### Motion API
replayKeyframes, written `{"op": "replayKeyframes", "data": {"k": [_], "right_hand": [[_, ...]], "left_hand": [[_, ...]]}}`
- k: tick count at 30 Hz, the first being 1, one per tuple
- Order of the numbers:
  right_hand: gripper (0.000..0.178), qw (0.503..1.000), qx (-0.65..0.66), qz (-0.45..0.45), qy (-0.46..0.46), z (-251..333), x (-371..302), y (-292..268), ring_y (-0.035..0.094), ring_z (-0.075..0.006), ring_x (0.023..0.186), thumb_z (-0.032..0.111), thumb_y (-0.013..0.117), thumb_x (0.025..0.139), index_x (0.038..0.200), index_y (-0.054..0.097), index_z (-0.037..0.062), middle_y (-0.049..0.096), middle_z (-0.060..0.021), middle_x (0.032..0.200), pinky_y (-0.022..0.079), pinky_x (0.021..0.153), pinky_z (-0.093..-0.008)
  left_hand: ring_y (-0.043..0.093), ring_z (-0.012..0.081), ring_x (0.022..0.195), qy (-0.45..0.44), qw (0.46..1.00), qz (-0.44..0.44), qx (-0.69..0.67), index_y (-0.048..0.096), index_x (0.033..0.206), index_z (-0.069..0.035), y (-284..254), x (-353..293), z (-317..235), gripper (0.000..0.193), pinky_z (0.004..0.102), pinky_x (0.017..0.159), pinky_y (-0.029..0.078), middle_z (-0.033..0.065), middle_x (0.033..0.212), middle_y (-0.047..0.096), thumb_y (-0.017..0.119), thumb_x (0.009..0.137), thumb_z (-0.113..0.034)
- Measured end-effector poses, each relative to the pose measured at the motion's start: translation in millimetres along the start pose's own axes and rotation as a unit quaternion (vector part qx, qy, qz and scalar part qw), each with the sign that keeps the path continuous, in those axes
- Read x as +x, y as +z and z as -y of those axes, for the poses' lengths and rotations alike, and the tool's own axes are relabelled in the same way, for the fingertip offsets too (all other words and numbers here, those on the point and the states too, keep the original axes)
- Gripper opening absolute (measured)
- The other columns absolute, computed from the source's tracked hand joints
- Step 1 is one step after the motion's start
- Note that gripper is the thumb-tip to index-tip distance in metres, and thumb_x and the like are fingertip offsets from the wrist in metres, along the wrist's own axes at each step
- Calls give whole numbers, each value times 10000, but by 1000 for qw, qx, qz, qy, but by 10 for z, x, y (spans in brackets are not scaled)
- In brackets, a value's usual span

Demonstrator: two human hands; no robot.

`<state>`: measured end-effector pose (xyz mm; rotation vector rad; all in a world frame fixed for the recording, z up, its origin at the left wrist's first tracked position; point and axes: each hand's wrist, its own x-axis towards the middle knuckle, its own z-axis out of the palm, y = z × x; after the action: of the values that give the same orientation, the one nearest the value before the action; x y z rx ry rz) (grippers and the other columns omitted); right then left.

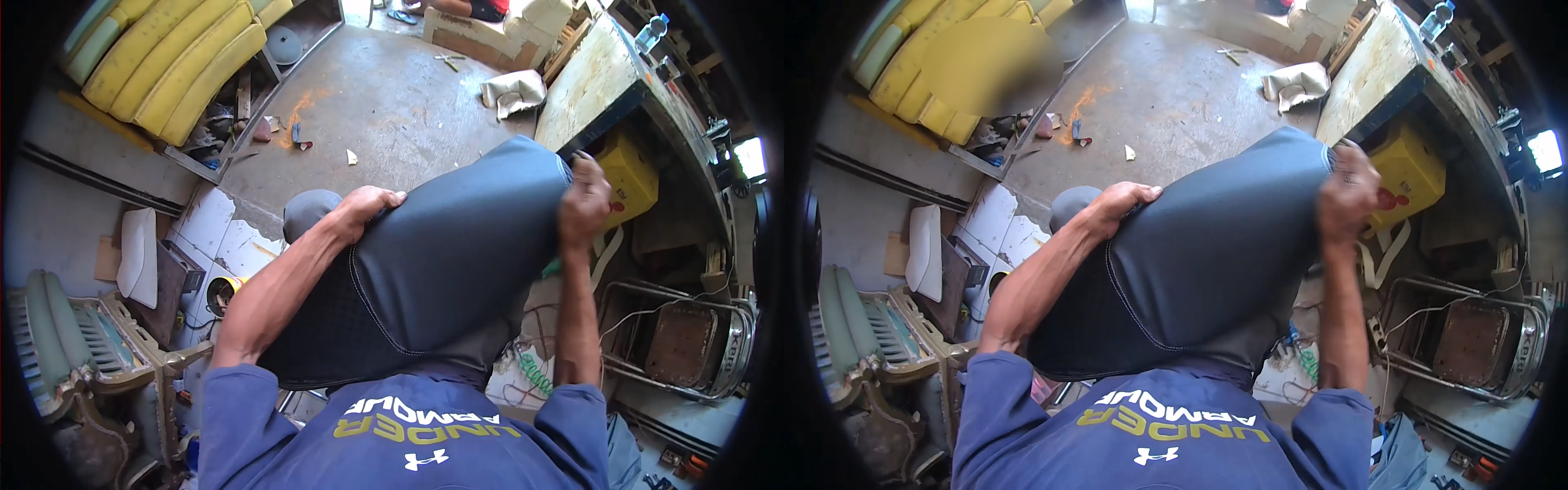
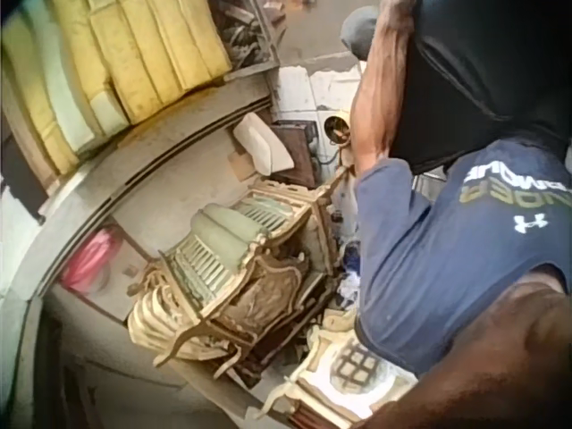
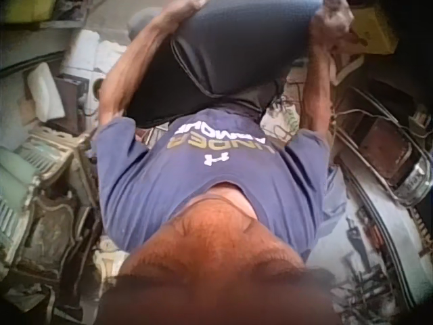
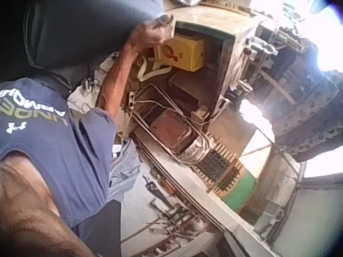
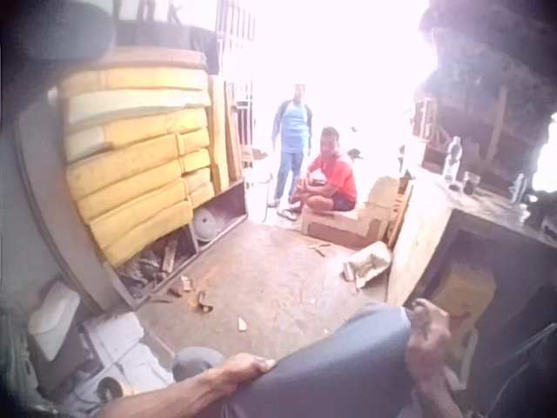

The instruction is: The person reupholsters a motorcycle seat by removing old staples with pliers and a screwdriver, stretching new black vinyl cover over the foam, and securing it to the plastic base using a pneumatic stapler.

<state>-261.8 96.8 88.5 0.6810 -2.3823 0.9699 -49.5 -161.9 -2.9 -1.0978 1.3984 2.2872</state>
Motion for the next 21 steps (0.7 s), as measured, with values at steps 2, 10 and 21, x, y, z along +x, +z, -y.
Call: {"op": "replayKeyframes", "data": {"k": [2, 10, 21], "right_hand": [[288, 975, 52, 103, -190, 656, -499, 127, 641, -366, 1082, 213, 635, 997, 1185, 671, -1, 674, -220, 1158, 497, 967, -490], [753, 777, 194, 474, -365, 1382, -3001, 222, 202, -302, 1584, 476, 517, 1006, 1601, 332, 53, 278, -145, 1687, 100, 1290, -510], [679, 846, -42, 369, -382, 547, -1933, 42, 146, -209, 1599, 554, 319, 1074, 1621, 335, 152, 267, -38, 1706, 50, 1304, -438]], "left_hand": [[686, 235, 962, 48, 997, -15, -50, 713, 1151, 27, -64, 108, 100, 331, 415, 838, 580, 135, 1078, 717, 698, 964, -246], [689, 145, 874, 100, 993, 46, -36, 711, 1145, 14, -166, -12, 264, 284, 307, 817, 566, 73, 1024, 737, 631, 1027, -231], [704, 127, 844, 163, 984, 57, -40, 701, 1149, 24, -9, -34, 356, 354, 280, 775, 572, 80, 1010, 752, 570, 1080, -297]]}}
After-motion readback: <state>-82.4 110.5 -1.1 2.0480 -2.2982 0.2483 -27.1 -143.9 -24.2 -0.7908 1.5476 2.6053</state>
